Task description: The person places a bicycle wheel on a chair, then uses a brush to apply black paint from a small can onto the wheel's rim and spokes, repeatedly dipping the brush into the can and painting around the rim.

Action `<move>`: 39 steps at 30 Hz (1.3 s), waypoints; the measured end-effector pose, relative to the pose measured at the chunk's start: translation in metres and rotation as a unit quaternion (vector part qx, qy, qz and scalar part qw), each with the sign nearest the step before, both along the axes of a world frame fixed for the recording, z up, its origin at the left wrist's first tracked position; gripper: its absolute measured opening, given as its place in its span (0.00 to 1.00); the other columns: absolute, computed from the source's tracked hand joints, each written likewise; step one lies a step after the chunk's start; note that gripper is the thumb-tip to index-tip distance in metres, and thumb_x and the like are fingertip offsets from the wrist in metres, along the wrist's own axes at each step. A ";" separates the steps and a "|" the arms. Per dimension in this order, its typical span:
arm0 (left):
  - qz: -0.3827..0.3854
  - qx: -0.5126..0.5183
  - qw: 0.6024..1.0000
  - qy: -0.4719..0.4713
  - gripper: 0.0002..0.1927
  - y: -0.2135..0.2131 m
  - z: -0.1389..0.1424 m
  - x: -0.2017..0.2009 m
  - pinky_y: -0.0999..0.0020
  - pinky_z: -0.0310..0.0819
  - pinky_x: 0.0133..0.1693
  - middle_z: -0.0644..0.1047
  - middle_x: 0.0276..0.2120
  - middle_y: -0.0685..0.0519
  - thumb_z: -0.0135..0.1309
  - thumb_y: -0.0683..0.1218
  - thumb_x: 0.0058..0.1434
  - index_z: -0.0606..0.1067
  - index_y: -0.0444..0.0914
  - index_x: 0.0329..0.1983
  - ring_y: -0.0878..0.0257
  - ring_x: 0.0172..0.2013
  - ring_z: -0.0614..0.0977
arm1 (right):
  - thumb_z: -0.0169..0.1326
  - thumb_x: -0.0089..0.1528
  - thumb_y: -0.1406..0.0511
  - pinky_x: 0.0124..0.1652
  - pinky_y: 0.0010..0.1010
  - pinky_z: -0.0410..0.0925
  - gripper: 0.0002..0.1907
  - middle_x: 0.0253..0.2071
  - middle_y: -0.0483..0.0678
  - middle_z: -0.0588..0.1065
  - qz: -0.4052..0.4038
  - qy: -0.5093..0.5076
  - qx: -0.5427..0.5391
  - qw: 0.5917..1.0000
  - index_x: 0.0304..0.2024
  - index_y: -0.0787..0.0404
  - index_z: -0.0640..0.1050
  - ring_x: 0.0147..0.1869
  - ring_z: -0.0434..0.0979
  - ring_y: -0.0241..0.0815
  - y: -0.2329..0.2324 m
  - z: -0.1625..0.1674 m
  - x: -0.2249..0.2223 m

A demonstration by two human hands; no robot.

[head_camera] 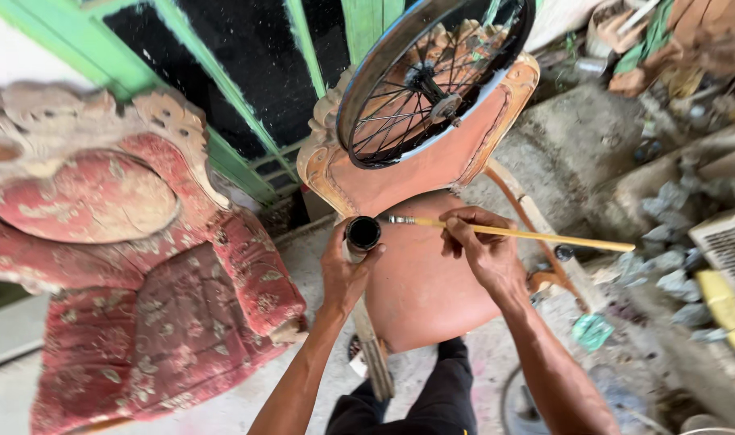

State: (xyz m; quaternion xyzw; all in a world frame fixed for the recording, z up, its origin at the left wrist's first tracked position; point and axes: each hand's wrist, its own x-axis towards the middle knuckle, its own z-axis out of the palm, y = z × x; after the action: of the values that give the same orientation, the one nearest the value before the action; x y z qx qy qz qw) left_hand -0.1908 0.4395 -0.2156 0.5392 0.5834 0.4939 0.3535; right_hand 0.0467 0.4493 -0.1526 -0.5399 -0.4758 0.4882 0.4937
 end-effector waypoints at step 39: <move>0.072 0.003 0.996 -0.053 0.30 0.002 -0.005 0.034 0.62 0.74 0.51 0.81 0.44 0.50 0.72 0.44 0.49 0.74 0.36 0.55 0.58 0.47 0.81 | 0.54 0.66 0.67 0.24 0.24 0.69 0.10 0.29 0.51 0.80 0.006 0.005 0.020 1.000 0.41 0.70 0.81 0.25 0.80 0.35 0.005 -0.023 0.021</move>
State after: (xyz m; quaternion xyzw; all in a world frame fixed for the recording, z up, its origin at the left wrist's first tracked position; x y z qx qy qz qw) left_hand -0.1573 0.4417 -0.2206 0.4699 0.5998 0.5474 0.3462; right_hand 0.0681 0.4544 -0.1753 -0.5248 -0.4865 0.4840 0.5036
